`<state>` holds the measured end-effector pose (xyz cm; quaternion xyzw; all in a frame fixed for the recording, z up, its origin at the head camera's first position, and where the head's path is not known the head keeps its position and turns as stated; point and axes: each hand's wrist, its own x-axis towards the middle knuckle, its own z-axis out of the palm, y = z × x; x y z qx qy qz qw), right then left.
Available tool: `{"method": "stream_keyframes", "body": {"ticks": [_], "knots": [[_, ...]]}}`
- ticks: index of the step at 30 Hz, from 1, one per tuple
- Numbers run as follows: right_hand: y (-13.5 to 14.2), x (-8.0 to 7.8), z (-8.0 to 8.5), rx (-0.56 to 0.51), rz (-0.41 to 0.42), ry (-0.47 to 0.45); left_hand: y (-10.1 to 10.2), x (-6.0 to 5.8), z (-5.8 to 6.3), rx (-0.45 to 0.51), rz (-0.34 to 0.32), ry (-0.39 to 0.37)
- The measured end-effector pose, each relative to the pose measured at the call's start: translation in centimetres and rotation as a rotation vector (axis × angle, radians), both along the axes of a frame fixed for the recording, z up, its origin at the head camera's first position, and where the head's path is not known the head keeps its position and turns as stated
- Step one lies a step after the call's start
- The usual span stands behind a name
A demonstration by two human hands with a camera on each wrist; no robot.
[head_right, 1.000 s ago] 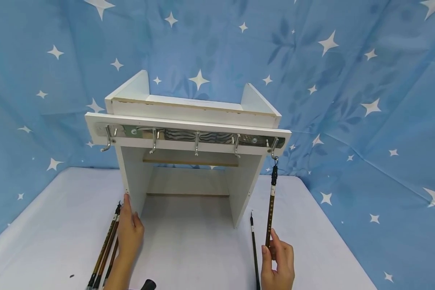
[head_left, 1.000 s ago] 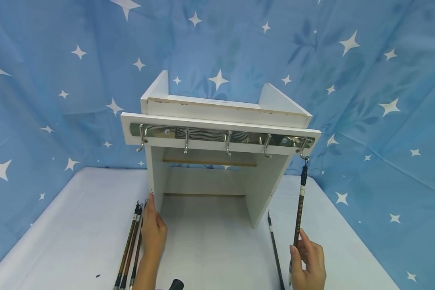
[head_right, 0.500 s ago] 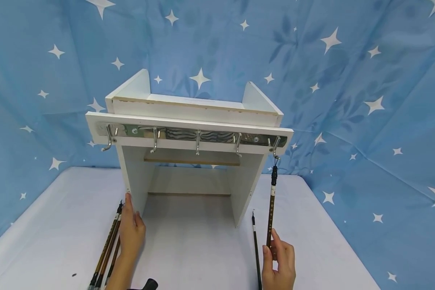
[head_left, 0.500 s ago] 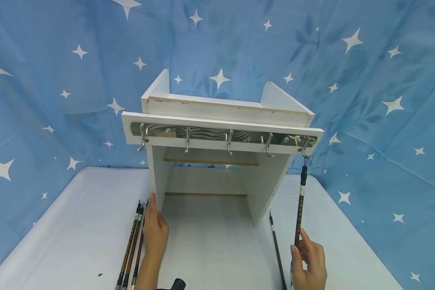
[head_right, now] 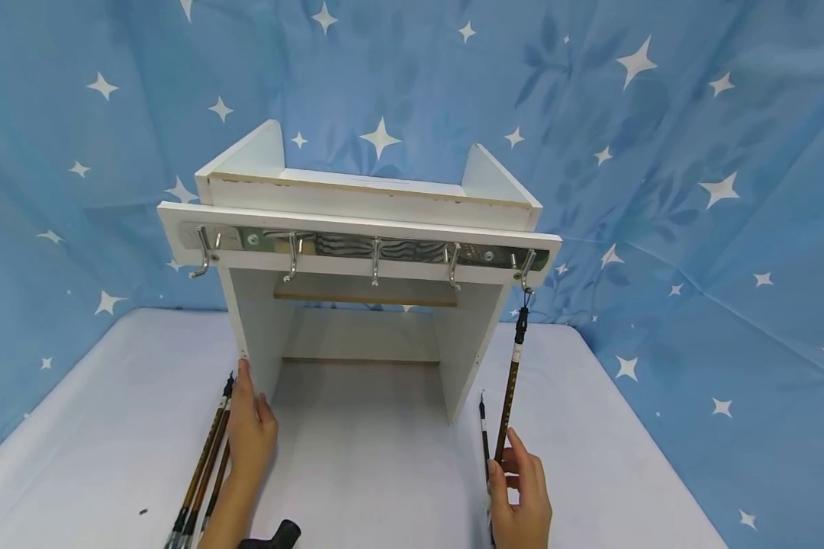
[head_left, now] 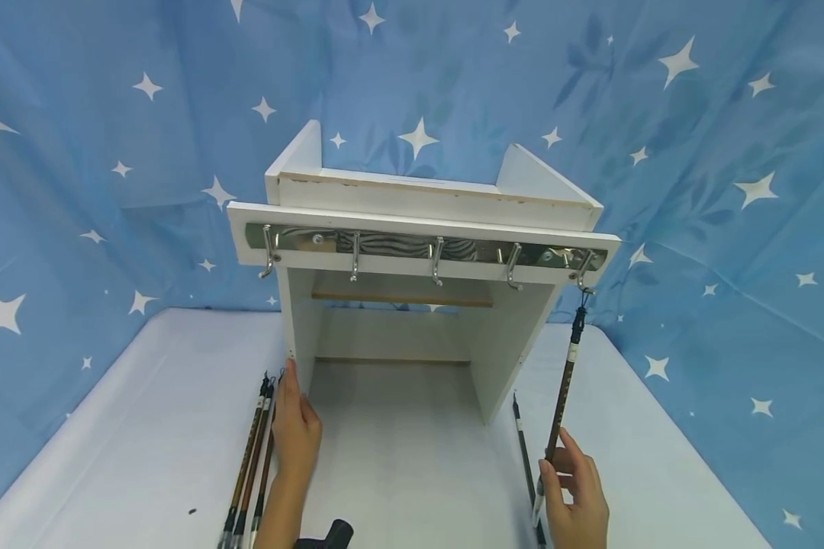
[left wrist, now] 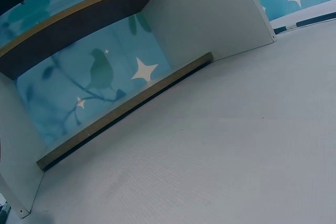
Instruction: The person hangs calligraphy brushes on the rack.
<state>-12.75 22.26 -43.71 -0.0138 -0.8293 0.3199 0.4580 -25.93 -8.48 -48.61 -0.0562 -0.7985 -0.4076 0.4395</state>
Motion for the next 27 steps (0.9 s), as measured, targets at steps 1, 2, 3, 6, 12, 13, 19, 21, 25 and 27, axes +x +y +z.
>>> {"method": "stream_keyframes", "body": {"ticks": [1, 2, 3, 6, 12, 13, 19, 21, 25, 27], "knots": [[0.07, -0.09, -0.13, 0.006, 0.000, -0.019, 0.02, 0.00, 0.09, -0.001, 0.002, 0.003], [0.14, -0.16, -0.24, 0.005, -0.001, -0.040, 0.03, 0.01, 0.15, -0.002, 0.004, 0.005], [0.21, -0.23, -0.35, 0.003, -0.008, -0.063, 0.04, 0.01, 0.20, -0.002, 0.005, 0.008], [0.36, -0.31, -0.51, -0.013, -0.038, -0.133, 0.05, -0.04, 0.18, -0.002, 0.009, 0.006], [0.55, -0.26, -0.50, 0.004, -0.089, -0.285, 0.06, -0.16, 0.13, 0.000, 0.005, 0.004], [0.57, -0.28, -0.52, 0.010, -0.085, -0.301, 0.04, -0.19, 0.14, -0.001, 0.006, 0.008], [0.66, -0.61, -0.83, 0.024, -0.073, -0.390, 0.03, -0.25, 0.25, 0.005, 0.015, 0.003], [0.67, -0.69, -0.88, 0.023, -0.069, -0.407, 0.07, -0.24, 0.30, 0.011, 0.013, -0.010], [0.71, -0.63, -0.94, 0.026, -0.058, -0.414, 0.17, -0.20, 0.26, 0.014, 0.011, -0.020], [0.73, -0.53, -0.97, 0.031, -0.056, -0.407, 0.20, -0.16, 0.19, 0.010, 0.016, -0.020]]}}
